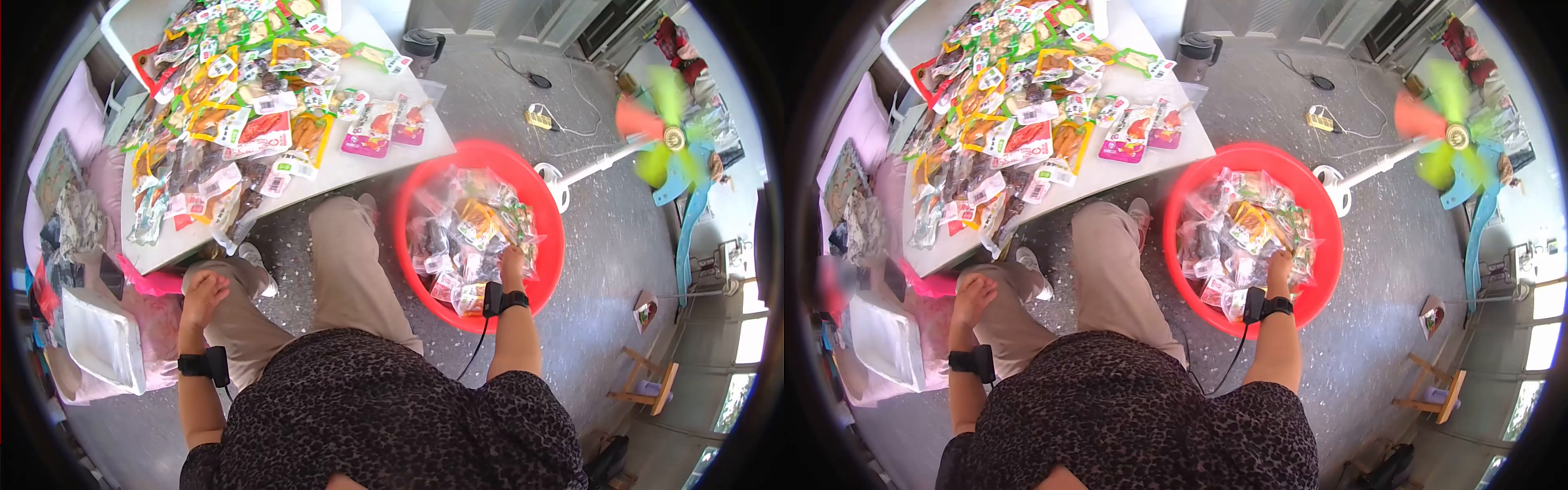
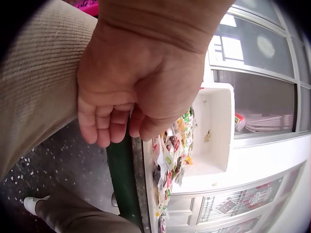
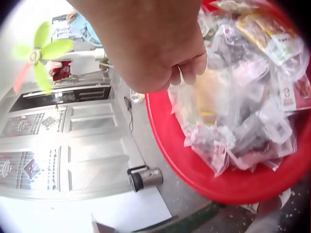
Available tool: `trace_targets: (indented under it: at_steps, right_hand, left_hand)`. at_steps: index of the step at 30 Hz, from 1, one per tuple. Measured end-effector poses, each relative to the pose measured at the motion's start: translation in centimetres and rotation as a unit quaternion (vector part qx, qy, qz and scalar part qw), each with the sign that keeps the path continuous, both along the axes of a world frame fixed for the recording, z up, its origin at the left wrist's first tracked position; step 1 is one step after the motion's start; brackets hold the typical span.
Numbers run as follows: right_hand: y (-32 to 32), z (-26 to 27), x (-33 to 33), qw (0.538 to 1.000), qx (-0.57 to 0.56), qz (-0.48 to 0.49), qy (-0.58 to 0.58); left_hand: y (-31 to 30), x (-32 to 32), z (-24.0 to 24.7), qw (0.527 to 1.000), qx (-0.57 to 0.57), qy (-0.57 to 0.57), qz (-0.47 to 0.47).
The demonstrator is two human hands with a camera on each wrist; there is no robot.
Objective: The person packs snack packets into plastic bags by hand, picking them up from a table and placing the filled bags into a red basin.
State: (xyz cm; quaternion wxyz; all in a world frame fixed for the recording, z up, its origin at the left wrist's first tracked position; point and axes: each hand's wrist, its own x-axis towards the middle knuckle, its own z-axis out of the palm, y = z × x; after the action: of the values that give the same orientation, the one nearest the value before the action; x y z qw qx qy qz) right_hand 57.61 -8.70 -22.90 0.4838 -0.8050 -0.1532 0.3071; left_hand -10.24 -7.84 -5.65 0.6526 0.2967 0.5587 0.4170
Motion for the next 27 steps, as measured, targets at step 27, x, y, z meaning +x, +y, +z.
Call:
trace_targets:
  at_steps: [27]
  right_hand:
    - [7.8, 14.3, -37.4, 0.610, 0.308, 0.575, -0.449]
  left_hand:
    - [-5.4, -9.8, 5.8, 0.873, 0.172, 0.417, 0.186]
